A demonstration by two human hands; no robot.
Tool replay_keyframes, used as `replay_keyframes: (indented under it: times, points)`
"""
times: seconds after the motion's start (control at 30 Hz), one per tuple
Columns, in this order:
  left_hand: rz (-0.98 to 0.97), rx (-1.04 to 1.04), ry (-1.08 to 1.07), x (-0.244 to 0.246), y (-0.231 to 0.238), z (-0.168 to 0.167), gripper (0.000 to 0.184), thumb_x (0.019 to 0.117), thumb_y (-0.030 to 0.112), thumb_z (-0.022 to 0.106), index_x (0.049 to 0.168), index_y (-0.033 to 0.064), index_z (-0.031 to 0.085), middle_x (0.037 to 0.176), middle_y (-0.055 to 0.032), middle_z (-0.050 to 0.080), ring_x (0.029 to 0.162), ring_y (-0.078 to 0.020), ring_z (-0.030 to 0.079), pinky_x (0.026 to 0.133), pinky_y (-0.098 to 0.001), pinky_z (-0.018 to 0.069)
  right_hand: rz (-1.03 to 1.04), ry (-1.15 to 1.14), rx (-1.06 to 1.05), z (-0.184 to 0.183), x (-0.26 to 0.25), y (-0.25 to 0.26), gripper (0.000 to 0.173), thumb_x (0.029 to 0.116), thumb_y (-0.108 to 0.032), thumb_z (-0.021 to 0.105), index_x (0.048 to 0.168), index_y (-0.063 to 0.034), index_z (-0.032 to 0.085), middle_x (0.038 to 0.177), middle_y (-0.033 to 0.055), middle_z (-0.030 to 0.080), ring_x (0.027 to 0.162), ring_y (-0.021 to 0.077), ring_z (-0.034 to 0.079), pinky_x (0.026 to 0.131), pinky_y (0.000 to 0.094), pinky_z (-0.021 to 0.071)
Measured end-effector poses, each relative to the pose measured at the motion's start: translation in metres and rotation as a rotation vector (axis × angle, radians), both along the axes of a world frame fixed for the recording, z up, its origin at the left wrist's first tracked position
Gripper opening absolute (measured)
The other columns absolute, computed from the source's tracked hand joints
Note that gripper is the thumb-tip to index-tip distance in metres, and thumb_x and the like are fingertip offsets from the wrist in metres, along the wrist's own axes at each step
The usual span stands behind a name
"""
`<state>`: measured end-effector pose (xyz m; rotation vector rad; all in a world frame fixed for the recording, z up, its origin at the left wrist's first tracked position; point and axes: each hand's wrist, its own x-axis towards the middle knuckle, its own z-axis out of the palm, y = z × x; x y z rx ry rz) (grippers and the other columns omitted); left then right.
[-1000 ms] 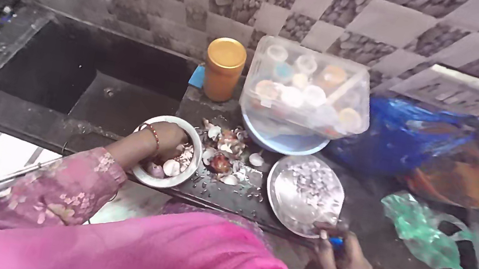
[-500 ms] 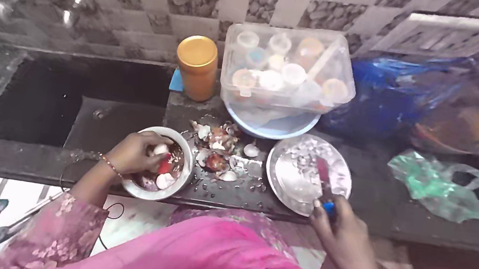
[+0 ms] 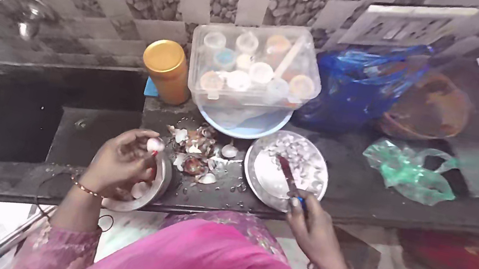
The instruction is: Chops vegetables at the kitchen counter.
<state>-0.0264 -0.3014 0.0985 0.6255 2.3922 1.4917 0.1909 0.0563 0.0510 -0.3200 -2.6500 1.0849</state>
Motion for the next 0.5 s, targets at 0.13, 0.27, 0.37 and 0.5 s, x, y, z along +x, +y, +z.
replay_keyframes:
  times: [0.13, 0.27, 0.37, 0.5]
  points:
    - [-0.054, 0.409, -0.300, 0.031, 0.074, -0.006, 0.056, 0.0677, -0.002, 0.078, 0.121, 0.0077, 0.064, 0.104, 0.0040, 0.073, 0.085, -0.0047, 0.070, 0.074, -0.0215, 0.0601, 0.043, 0.090, -0.231, 0.003, -0.007, 0.000, 0.029, 0.1029, -0.018, 0.046, 0.112, 0.0052, 0.061, 0.074, 0.0010, 0.057, 0.058, -0.0016, 0.050, 0.056, 0.0162, 0.0467]
    - [-0.204, 0.565, -0.528, 0.054, 0.141, -0.022, 0.055, 0.0671, -0.004, 0.080, 0.119, 0.0074, 0.065, 0.102, 0.0034, 0.074, 0.086, -0.0070, 0.071, 0.078, -0.0251, 0.0611, 0.138, 0.137, -0.323, -0.001, -0.019, 0.005, 0.041, 0.0987, -0.040, 0.062, 0.097, 0.0013, 0.061, 0.065, 0.0007, 0.056, 0.055, 0.0022, 0.051, 0.052, 0.0211, 0.0463]
    - [-0.346, 0.619, -0.614, 0.066, 0.174, -0.034, 0.051, 0.0745, -0.002, 0.080, 0.123, 0.0058, 0.065, 0.104, 0.0046, 0.075, 0.087, -0.0052, 0.070, 0.080, -0.0236, 0.0596, 0.200, 0.031, -0.280, 0.005, -0.028, 0.011, 0.056, 0.0884, -0.054, 0.071, 0.096, 0.0002, 0.061, 0.063, -0.0028, 0.049, 0.054, 0.0019, 0.043, 0.051, 0.0207, 0.0392]
    - [-0.509, 0.667, -0.613, 0.071, 0.198, -0.051, 0.055, 0.0744, 0.002, 0.083, 0.127, 0.0017, 0.064, 0.110, 0.0063, 0.074, 0.097, -0.0042, 0.070, 0.088, -0.0242, 0.0583, 0.254, 0.027, -0.230, 0.005, -0.037, 0.021, 0.057, 0.0881, -0.052, 0.071, 0.099, 0.0031, 0.062, 0.065, -0.0001, 0.050, 0.055, 0.0050, 0.045, 0.053, 0.0229, 0.0404]
